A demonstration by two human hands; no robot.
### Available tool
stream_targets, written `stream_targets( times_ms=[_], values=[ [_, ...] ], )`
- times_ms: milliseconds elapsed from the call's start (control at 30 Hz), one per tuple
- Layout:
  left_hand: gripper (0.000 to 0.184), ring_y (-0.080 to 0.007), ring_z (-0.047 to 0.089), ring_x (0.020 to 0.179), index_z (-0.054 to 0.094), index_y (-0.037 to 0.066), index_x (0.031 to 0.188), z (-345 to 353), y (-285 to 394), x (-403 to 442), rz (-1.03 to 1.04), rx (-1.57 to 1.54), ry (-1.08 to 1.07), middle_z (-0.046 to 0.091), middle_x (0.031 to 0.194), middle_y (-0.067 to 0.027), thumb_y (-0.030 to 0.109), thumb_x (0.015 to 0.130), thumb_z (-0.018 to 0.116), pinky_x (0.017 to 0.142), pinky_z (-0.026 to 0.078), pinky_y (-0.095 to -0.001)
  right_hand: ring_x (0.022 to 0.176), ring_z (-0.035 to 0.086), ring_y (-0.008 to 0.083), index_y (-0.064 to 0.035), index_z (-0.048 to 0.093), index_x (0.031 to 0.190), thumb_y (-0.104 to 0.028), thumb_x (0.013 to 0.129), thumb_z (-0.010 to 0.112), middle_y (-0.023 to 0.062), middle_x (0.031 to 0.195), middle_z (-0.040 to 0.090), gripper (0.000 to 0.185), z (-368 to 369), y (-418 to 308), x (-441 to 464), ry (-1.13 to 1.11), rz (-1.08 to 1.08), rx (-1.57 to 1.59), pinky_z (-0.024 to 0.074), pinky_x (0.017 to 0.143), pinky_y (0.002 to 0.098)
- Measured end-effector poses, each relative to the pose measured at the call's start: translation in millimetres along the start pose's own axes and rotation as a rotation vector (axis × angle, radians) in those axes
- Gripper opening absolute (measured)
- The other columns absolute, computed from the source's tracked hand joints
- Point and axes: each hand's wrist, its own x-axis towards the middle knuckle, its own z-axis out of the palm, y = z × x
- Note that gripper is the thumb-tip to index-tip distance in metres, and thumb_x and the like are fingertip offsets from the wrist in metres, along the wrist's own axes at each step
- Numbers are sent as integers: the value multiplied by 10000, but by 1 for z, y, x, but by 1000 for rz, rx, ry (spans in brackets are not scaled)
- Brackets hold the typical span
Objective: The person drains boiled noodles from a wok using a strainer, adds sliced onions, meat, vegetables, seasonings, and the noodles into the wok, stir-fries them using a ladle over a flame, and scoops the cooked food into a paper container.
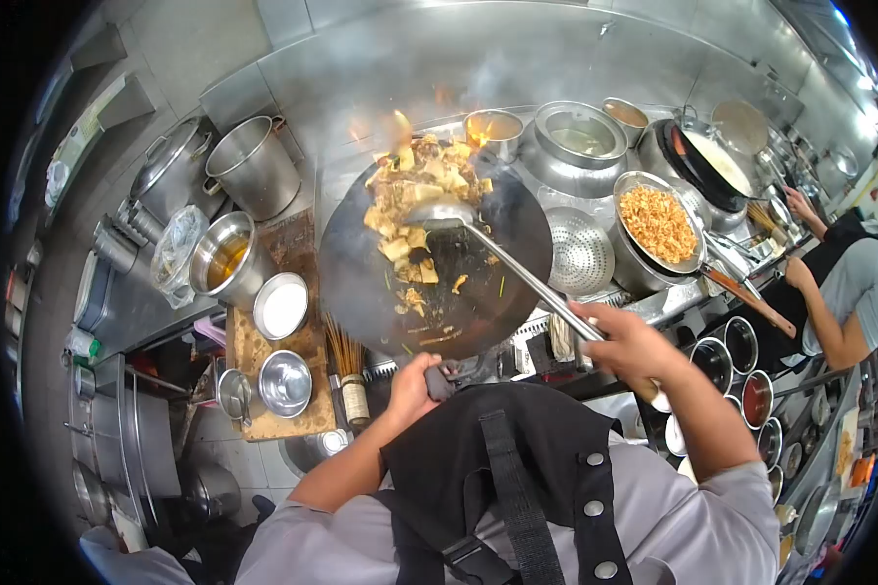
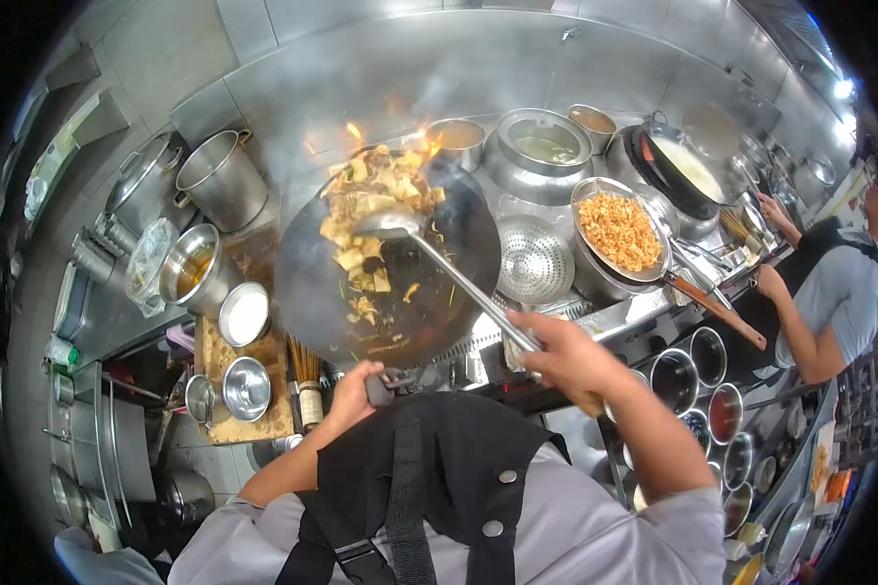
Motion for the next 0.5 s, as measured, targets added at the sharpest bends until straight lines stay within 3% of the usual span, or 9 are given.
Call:
stream_targets(
  times_ms=[33, 100, 200, 267, 367, 433, 500],
  values=[
    [59, -238, 611, 766, 578, 76, 919, 13, 13, -5, 15, -53, -29, 602, 818, -102, 115, 895, 617, 743, 552, -449, 594, 561, 102, -87, 490, 1486, -9, 904, 642, 49, 792, 622, 606, -11, 2, -14, -41, 64, 150, 476, 543, 265],
    [76, -214, 619, 792, 576, 66, 984, 54, 42, 4, 96, -174, 124, 622, 874, -92, 75, 918, 611, 727, 571, -418, 595, 545, 87, -79, 508, 1470, 44, 900, 619, 34, 808, 607, 593, -27, -4, -22, -170, 106, 321, 461, 525, 250],
    [112, -210, 624, 798, 565, 77, 985, 45, 47, 71, 28, -240, 95, 610, 857, -77, 71, 906, 643, 721, 579, -425, 600, 549, 96, -74, 501, 1474, 19, 895, 625, 36, 804, 609, 599, -10, -22, 2, -172, 175, 213, 464, 538, 267],
    [137, -224, 611, 798, 564, 77, 991, 27, 35, 99, 107, -167, 45, 607, 866, -79, 115, 905, 663, 781, 573, -454, 600, 540, 107, -68, 487, 1483, -19, 890, 637, 36, 802, 606, 614, 17, 0, 43, -53, 16, 41, 465, 559, 278],
    [95, -271, 625, 824, 595, 48, 940, -17, -9, 58, 45, -78, 32, 630, 848, -104, 123, 893, 629, 777, 553, -411, 600, 518, 108, -67, 487, 1485, -56, 884, 650, 37, 800, 596, 623, 38, 11, 60, 0, -129, -132, 456, 565, 285],
    [73, -278, 617, 806, 577, 57, 912, -26, -14, 13, 26, 14, -7, 602, 806, -115, 93, 871, 624, 790, 551, -408, 610, 512, 92, -84, 503, 1480, -10, 890, 659, 27, 851, 622, 615, 20, -4, 16, -35, 22, 75, 448, 560, 264],
    [95, -261, 617, 801, 565, 55, 959, 17, 16, -19, 51, -72, 52, 602, 826, -109, 75, 890, 628, 797, 563, -418, 623, 522, 78, -102, 515, 1474, 57, 893, 651, 20, 889, 635, 617, -9, -8, -27, -94, 190, 326, 450, 554, 242]
  ],
)
